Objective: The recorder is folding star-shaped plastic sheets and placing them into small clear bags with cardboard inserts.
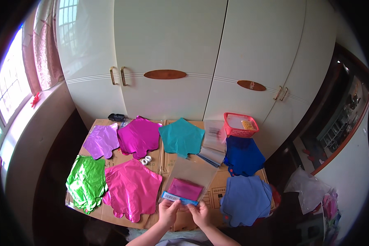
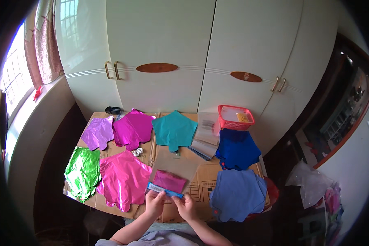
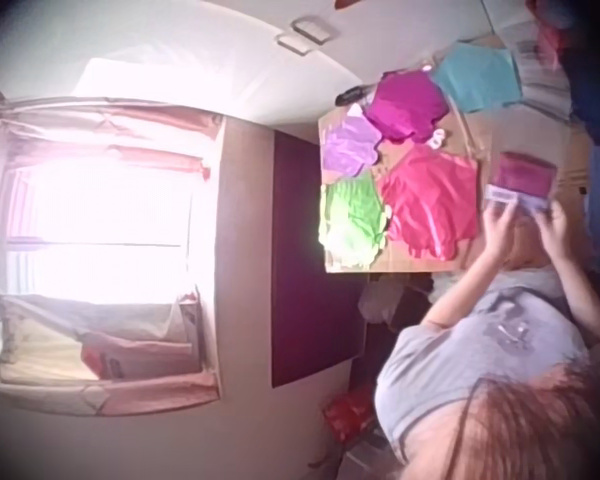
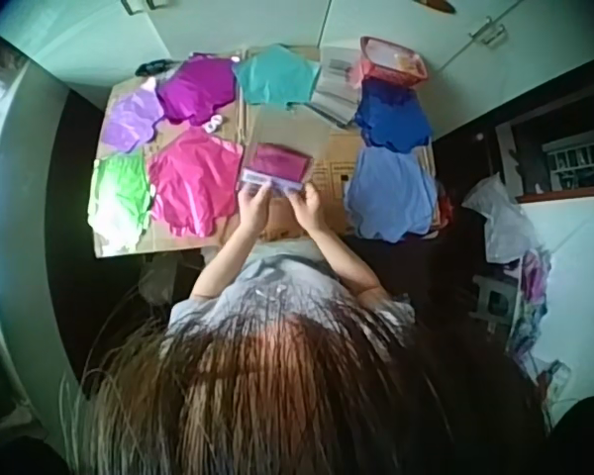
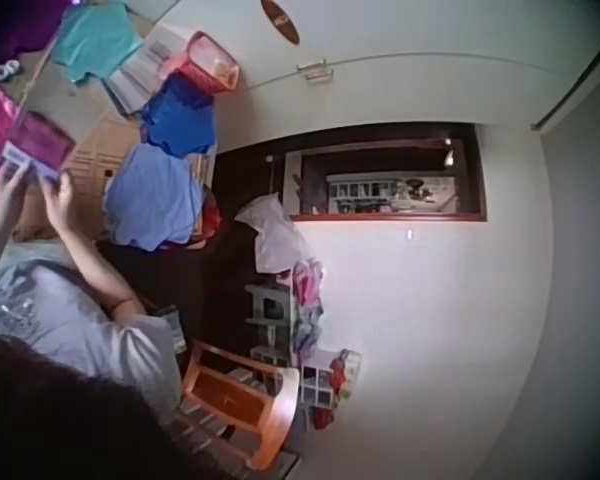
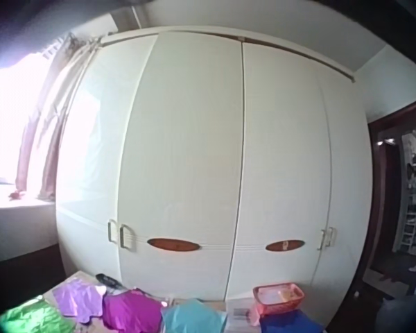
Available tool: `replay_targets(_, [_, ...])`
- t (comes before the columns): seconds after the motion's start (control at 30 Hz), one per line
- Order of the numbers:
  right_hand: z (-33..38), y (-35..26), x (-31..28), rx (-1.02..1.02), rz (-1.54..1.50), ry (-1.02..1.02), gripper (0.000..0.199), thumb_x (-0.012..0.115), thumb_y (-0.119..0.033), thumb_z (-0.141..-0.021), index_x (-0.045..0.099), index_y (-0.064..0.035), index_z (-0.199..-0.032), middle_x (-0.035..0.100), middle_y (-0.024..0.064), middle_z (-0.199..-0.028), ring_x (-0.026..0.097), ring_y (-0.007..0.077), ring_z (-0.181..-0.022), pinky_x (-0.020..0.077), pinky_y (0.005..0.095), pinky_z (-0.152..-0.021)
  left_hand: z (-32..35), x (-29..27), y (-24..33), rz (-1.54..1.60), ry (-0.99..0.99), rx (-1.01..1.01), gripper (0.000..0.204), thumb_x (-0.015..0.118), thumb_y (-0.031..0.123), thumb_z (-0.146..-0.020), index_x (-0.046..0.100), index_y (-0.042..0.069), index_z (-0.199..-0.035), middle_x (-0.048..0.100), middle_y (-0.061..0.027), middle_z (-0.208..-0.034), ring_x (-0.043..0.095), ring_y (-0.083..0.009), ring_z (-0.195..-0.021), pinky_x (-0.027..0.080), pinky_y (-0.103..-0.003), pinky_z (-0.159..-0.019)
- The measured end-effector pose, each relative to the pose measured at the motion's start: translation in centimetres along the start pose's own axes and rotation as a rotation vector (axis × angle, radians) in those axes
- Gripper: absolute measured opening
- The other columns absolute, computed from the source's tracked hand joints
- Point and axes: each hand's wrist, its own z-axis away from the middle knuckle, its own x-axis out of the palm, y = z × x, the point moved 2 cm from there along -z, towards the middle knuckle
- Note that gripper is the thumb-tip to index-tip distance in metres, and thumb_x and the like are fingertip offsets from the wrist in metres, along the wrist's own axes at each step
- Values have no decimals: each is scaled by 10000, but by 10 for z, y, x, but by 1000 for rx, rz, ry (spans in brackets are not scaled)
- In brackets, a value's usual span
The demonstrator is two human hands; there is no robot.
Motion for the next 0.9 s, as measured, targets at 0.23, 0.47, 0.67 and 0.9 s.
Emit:
replay_targets(0.23, [-48, -72, -54, 134, -122, -257, 391, 602, -190, -931, 524, -16, -1272, 635, 60, -1100, 584, 113, -1023, 474, 256, -862, 8, -41, 67, -476, -182, -138, 159, 658, 76, -879, 653, -31, -995, 687, -65, -895, 648, -131, -778, 534, -277, -717])
replay_targets(0.47, [-68, -89, -52, 325, 301, -391, 181, 627, -145, -910, 699, 1, -991, 676, 4, -833, 559, 27, -683, 447, 181, -594, 17, -47, 81, -500, -271, -175, 160, 655, 30, -871, 665, -39, -1015, 692, -60, -920, 631, -103, -845, 512, -263, -773])
replay_targets(0.67, [-63, -84, -50, 416, 35, -361, 99, 690, -97, -857, 707, -18, -914, 657, -10, -771, 555, 29, -659, 432, 176, -563, 8, -54, 85, -508, -417, -109, 164, 662, 23, -862, 672, -44, -1012, 695, -48, -933, 613, -90, -869, 496, -258, -803])
replay_targets(0.9, [-56, -95, -44, 525, -194, -434, 79, 700, -81, -845, 664, -33, -897, 657, 0, -832, 585, 46, -732, 473, 189, -640, 3, -64, 83, -514, -442, -179, 134, 663, 31, -863, 678, -42, -974, 693, -54, -936, 617, -96, -867, 499, -268, -806])
